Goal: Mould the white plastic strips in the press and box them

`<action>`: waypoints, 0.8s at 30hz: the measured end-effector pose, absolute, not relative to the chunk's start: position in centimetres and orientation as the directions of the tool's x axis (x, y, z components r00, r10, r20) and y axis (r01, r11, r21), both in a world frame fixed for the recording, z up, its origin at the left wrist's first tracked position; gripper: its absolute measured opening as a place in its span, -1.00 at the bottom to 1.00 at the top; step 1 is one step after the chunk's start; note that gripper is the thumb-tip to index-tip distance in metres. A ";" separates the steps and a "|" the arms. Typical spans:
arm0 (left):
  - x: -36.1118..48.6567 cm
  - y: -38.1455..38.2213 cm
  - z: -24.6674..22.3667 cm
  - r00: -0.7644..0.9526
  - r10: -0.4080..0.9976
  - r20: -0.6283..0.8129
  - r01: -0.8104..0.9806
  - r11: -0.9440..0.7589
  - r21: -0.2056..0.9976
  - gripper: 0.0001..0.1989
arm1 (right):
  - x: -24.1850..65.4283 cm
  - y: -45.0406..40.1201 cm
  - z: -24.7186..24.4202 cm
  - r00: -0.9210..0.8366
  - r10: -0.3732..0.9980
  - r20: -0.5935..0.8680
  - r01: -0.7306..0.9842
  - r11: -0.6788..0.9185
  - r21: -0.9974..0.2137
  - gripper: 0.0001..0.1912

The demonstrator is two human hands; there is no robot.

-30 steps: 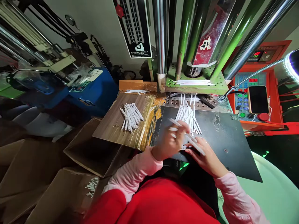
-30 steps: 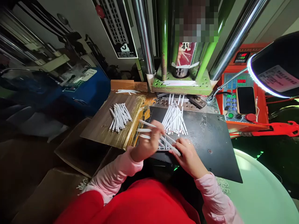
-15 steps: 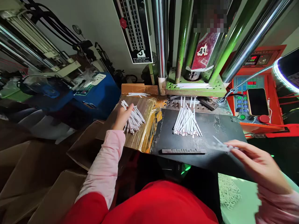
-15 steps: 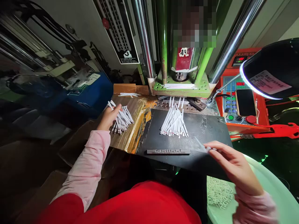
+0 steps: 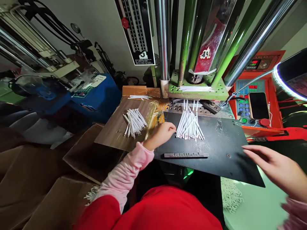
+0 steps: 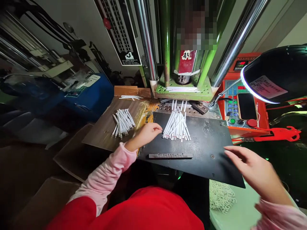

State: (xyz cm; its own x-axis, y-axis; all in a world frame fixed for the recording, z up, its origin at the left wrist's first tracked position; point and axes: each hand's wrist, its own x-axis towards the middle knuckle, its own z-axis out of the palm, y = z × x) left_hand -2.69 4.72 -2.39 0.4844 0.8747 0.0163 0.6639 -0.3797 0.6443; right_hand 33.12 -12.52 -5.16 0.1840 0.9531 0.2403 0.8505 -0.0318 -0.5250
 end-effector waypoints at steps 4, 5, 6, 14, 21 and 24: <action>1.2 2.5 -3.2 0.517 0.856 -0.003 0.756 -0.455 0.470 -0.86 | 26.9 -5.8 -5.7 0.157 0.986 0.047 0.801 -0.100 -0.591 -0.61; 1.6 2.2 -3.1 0.502 0.865 -0.021 0.794 -0.451 0.407 -0.85 | 25.6 -4.6 -5.9 0.141 0.990 0.015 0.812 -0.107 -0.574 -0.62; 1.8 2.0 -3.1 0.484 0.874 -0.041 0.827 -0.442 0.346 -0.83 | 24.6 -3.8 -6.1 0.136 0.991 -0.011 0.831 -0.120 -0.543 -0.65; 2.9 1.2 -1.9 0.438 0.883 -0.167 0.897 -0.417 0.145 -0.72 | 22.6 -2.0 -5.9 0.183 0.971 -0.154 0.945 -0.217 -0.246 -0.83; 2.2 2.4 -1.8 0.419 0.883 -0.213 0.872 -0.325 0.366 -0.81 | 24.0 -1.0 -5.7 0.164 0.955 -0.247 0.935 -0.230 -0.270 -0.79; 1.0 3.1 -2.3 0.496 0.825 -0.270 0.730 -0.229 0.644 -0.90 | 24.6 -0.6 -5.8 0.130 0.957 -0.260 0.938 -0.204 -0.279 -0.83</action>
